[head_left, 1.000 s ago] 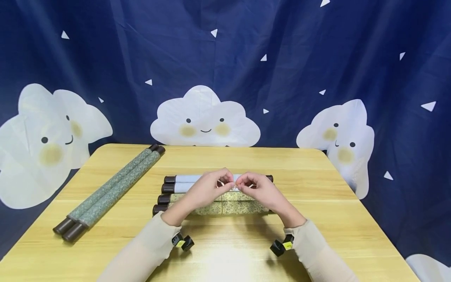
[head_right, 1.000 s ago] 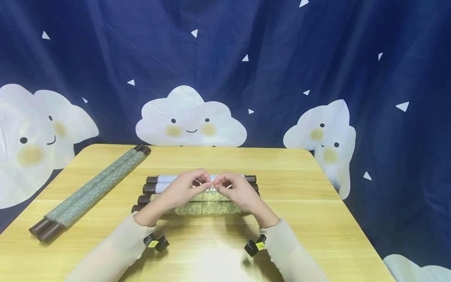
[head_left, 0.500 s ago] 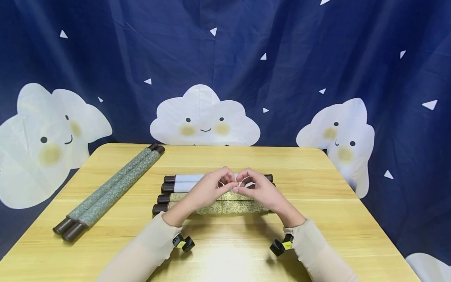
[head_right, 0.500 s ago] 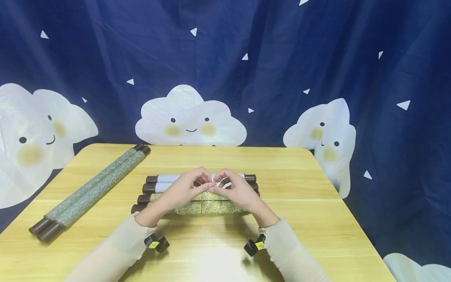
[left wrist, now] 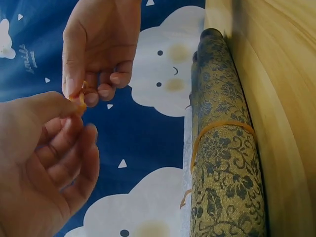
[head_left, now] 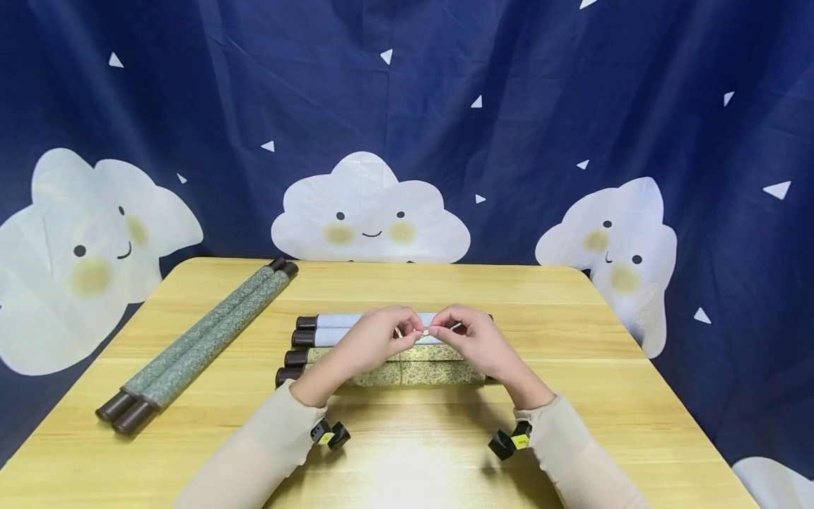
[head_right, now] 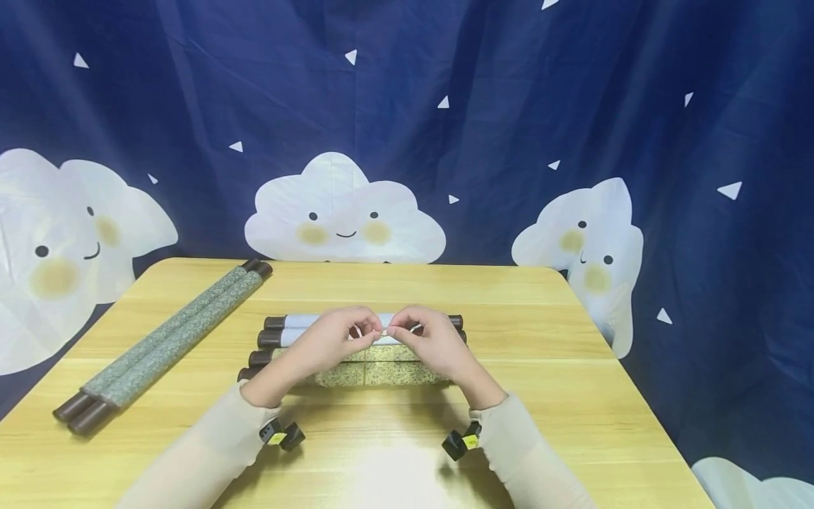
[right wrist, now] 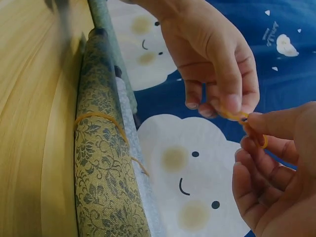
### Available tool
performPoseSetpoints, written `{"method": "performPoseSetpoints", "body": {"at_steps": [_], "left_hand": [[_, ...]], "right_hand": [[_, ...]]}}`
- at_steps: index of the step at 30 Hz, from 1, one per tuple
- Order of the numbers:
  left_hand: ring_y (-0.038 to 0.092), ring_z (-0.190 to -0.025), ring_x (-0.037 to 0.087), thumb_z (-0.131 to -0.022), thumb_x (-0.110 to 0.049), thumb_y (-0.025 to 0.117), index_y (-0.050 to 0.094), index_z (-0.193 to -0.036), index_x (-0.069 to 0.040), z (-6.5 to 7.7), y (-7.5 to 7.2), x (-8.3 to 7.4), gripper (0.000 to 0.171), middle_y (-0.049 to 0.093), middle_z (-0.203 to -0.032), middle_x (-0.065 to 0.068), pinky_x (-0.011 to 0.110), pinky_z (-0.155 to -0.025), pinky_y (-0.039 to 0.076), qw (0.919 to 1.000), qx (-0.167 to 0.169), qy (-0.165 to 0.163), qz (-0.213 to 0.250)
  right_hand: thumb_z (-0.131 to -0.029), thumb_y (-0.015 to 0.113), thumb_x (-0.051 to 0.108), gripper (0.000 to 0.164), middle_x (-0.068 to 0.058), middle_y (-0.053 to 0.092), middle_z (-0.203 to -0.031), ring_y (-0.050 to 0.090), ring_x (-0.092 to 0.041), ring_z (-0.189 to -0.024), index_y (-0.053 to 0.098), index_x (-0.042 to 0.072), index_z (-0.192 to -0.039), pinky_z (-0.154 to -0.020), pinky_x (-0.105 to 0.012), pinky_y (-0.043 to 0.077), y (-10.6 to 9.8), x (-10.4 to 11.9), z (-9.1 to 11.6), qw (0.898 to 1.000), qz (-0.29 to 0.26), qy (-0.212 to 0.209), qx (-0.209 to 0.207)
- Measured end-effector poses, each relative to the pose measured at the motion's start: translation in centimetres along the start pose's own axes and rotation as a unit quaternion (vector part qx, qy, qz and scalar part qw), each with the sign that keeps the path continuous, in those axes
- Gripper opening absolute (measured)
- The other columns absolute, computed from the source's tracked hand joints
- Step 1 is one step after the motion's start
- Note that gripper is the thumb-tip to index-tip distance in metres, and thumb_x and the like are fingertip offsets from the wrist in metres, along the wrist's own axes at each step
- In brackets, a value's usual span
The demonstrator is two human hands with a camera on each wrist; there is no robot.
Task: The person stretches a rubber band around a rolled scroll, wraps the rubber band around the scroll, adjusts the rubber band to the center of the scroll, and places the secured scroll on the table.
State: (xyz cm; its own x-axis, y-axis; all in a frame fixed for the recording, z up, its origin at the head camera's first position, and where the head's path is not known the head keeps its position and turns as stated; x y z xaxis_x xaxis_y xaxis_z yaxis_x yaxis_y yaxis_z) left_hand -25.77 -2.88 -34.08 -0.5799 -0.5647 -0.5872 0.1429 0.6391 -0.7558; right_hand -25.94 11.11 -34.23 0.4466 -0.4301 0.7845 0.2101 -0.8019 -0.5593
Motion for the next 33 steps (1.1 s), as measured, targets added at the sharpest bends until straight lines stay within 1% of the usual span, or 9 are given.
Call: {"method": "performPoseSetpoints", "body": {"at_steps": [4,7,11,15,18,22,27,30,33], "left_hand": [[0.059,-0.084,0.007,-0.092,-0.019,0.068,0.064,-0.091,-0.019,0.0,0.1,-0.3,0.003,0.062,-0.088,-0.012,0.025,-0.077,0.052,0.9990,-0.013,0.002,-0.044],[0.059,-0.087,0.007,-0.094,-0.020,0.065,0.064,-0.094,-0.019,0.1,0.1,-0.5,0.002,0.062,-0.093,-0.011,0.025,-0.079,0.052,0.9994,-0.013,0.015,-0.027],[0.061,-0.091,0.009,-0.098,-0.021,0.060,0.065,-0.100,-0.017,0.2,0.3,-0.7,0.006,0.065,-0.098,-0.008,0.028,-0.079,0.053,0.9951,0.010,0.036,0.091],[0.062,-0.091,0.016,-0.099,-0.020,0.059,0.064,-0.102,-0.014,0.3,0.3,-0.6,0.008,0.066,-0.099,0.000,0.034,-0.080,0.054,0.9742,0.040,0.042,0.218],[0.060,-0.086,0.022,-0.099,-0.020,0.059,0.062,-0.101,-0.012,0.4,0.2,-0.4,0.008,0.065,-0.095,0.008,0.036,-0.077,0.054,0.9634,0.050,0.039,0.260],[0.060,-0.082,0.027,-0.098,-0.021,0.061,0.062,-0.102,-0.014,0.4,0.1,-0.3,0.008,0.063,-0.090,0.006,0.035,-0.072,0.054,0.9698,0.046,0.036,0.237],[0.061,-0.078,0.019,-0.096,-0.024,0.064,0.067,-0.104,-0.018,0.2,-0.8,0.3,0.010,0.066,-0.090,-0.003,0.030,-0.068,0.053,0.9851,-0.003,0.000,0.172],[0.057,-0.070,0.017,-0.095,-0.024,0.065,0.069,-0.105,-0.018,0.2,-1.4,0.7,0.012,0.067,-0.090,-0.003,0.028,-0.061,0.051,0.9873,-0.030,-0.017,0.155],[0.058,-0.073,0.015,-0.095,-0.024,0.066,0.070,-0.107,-0.016,0.1,-1.6,0.7,0.015,0.068,-0.092,-0.005,0.028,-0.062,0.051,0.9892,-0.040,-0.016,0.140]], "right_hand": [[-0.093,0.064,0.015,0.006,0.002,0.063,-0.090,0.061,-0.018,-0.084,0.066,0.010,-0.090,-0.075,-0.035,0.054,0.4,0.2,0.2,0.999,0.029,-0.007,0.022],[-0.090,0.062,0.013,0.006,-0.001,0.062,-0.090,0.062,-0.019,-0.085,0.062,0.007,-0.088,-0.077,-0.037,0.055,0.5,0.3,0.3,0.999,0.019,-0.005,0.037],[-0.092,0.063,0.010,0.005,-0.003,0.064,-0.092,0.063,-0.020,-0.086,0.063,0.006,-0.090,-0.079,-0.039,0.055,0.4,0.1,0.2,0.999,-0.024,-0.002,0.043],[-0.094,0.066,0.013,0.004,-0.002,0.067,-0.092,0.062,-0.022,-0.087,0.067,0.009,-0.093,-0.077,-0.033,0.054,0.3,0.0,0.1,0.997,-0.054,-0.007,0.046],[-0.094,0.067,0.013,0.004,-0.003,0.067,-0.093,0.062,-0.024,-0.087,0.069,0.010,-0.095,-0.076,-0.031,0.054,0.1,0.3,0.1,0.996,-0.074,-0.023,0.048],[-0.094,0.066,0.011,0.007,-0.004,0.067,-0.093,0.060,-0.022,-0.083,0.071,0.009,-0.097,-0.072,-0.029,0.052,-0.2,0.6,0.1,0.994,-0.087,-0.039,0.049],[-0.093,0.068,0.016,0.009,-0.001,0.069,-0.092,0.057,-0.019,-0.078,0.075,0.012,-0.096,-0.068,-0.026,0.048,-1.3,0.3,0.1,0.997,-0.073,-0.015,-0.003],[-0.091,0.070,0.019,0.009,-0.001,0.069,-0.091,0.058,-0.019,-0.078,0.076,0.013,-0.095,-0.067,-0.026,0.047,-1.8,0.1,0.1,0.997,-0.067,0.003,-0.029],[-0.092,0.070,0.019,0.009,-0.002,0.067,-0.089,0.057,-0.019,-0.075,0.074,0.012,-0.095,-0.065,-0.026,0.048,-1.5,-0.1,0.0,0.998,-0.057,0.009,-0.017]]}}
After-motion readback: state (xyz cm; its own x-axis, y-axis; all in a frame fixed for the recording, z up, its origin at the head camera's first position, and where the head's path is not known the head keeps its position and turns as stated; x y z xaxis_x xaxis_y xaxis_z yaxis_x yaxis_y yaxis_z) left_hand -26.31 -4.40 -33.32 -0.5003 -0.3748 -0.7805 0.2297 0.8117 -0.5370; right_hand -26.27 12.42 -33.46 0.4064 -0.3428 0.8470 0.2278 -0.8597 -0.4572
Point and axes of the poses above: each hand's wrist, its own z-axis away from the middle knuckle, its own y-axis out of the palm, x = y × z, the point moved 8 cm from there along -z, towards the middle knuckle
